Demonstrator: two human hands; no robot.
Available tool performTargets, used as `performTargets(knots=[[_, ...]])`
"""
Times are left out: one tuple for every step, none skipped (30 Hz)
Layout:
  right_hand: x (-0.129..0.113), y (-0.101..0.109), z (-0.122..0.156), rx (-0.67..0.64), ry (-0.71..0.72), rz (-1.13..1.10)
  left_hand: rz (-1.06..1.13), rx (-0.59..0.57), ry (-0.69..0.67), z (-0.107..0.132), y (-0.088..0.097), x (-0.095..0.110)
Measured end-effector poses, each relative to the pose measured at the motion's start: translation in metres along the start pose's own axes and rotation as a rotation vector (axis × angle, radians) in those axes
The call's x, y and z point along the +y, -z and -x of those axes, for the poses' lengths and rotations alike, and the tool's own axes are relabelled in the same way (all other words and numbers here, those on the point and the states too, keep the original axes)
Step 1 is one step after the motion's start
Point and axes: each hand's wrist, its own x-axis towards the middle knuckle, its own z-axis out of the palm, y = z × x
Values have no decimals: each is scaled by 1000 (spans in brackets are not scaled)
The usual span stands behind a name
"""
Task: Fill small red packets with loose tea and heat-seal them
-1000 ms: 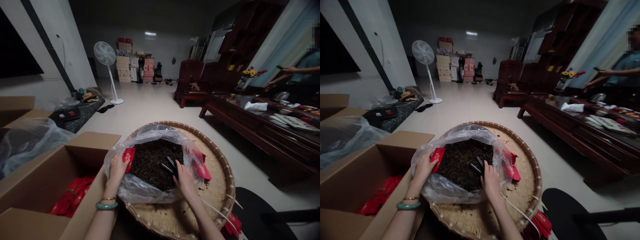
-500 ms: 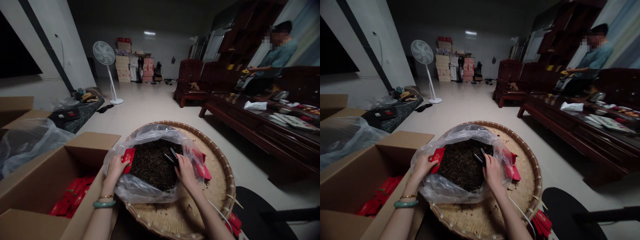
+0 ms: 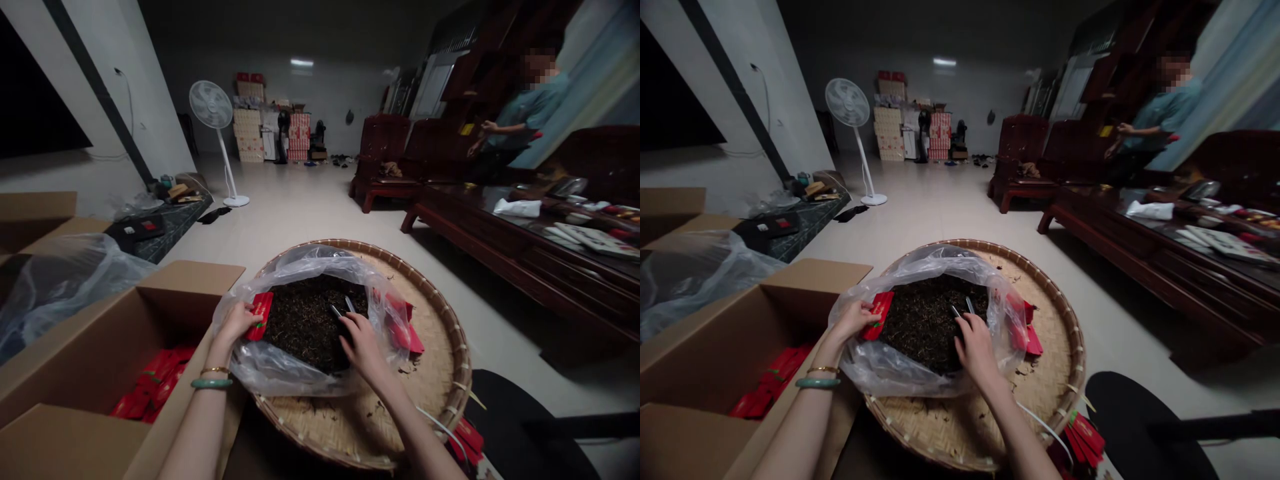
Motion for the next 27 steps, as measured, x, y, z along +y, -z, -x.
performTargets(knots=[[-5, 1, 1, 1, 0, -24, 7, 3, -3, 1, 0, 1], [-9, 2, 1, 0, -3, -50, 8, 8, -11, 2, 0, 3], [-13, 4, 2, -3, -6, -79, 9, 13, -24, 5, 0, 6], [-18, 6, 3, -6, -10, -111, 13, 15, -44, 10, 0, 10], [-22, 8, 3, -10, -16, -148, 18, 17, -70, 16, 0, 14], [-27, 10, 3, -11, -23, -188, 23, 17, -105, 23, -1, 19], [-31, 12, 2, -15, -31, -232, 29, 11, -143, 32, -2, 25], [-36, 14, 1, -18, -41, -276, 38, -1, -180, 42, -5, 32], [-42, 15, 0, -16, -50, -315, 54, -21, -230, 52, -8, 39], [-47, 16, -3, -11, -59, -346, 91, -63, -317, 63, -13, 46], [-52, 16, -5, 4, -62, -365, 130, -112, -383, 73, -18, 54], [-56, 16, -8, 30, -61, -374, 164, -165, -419, 83, -23, 61], [-60, 14, -11, 52, -50, -377, 201, -218, -435, 92, -28, 68], [-63, 13, -13, 68, -33, -377, 229, -245, -435, 99, -32, 74], [-65, 11, -15, 83, -13, -374, 247, -274, -432, 105, -37, 78], [-66, 9, -16, 96, 8, -366, 271, -285, -432, 109, -40, 82], [-67, 7, -16, 111, 24, -353, 297, -290, -428, 112, -43, 85], [-67, 6, -15, 131, 37, -335, 330, -300, -418, 113, -46, 87], [-66, 5, -14, 151, 48, -314, 373, -311, -401, 115, -48, 87], [-65, 4, -13, 171, 55, -292, 419, -325, -378, 115, -50, 88], [-65, 4, -12, 187, 64, -272, 466, -335, -350, 116, -52, 88], [-64, 4, -11, 200, 75, -253, 514, -336, -323, 116, -54, 88], [-64, 5, -10, 213, 86, -235, 558, -329, -301, 117, -57, 88], [-64, 5, -9, 226, 96, -217, 596, -313, -284, 118, -59, 88], [-64, 5, -9, 236, 105, -202, 630, -294, -271, 119, -61, 88], [-64, 5, -9, 246, 113, -191, 662, -280, -261, 120, -63, 88], [-64, 4, -9, 254, 122, -184, 690, -270, -254, 121, -65, 88]])
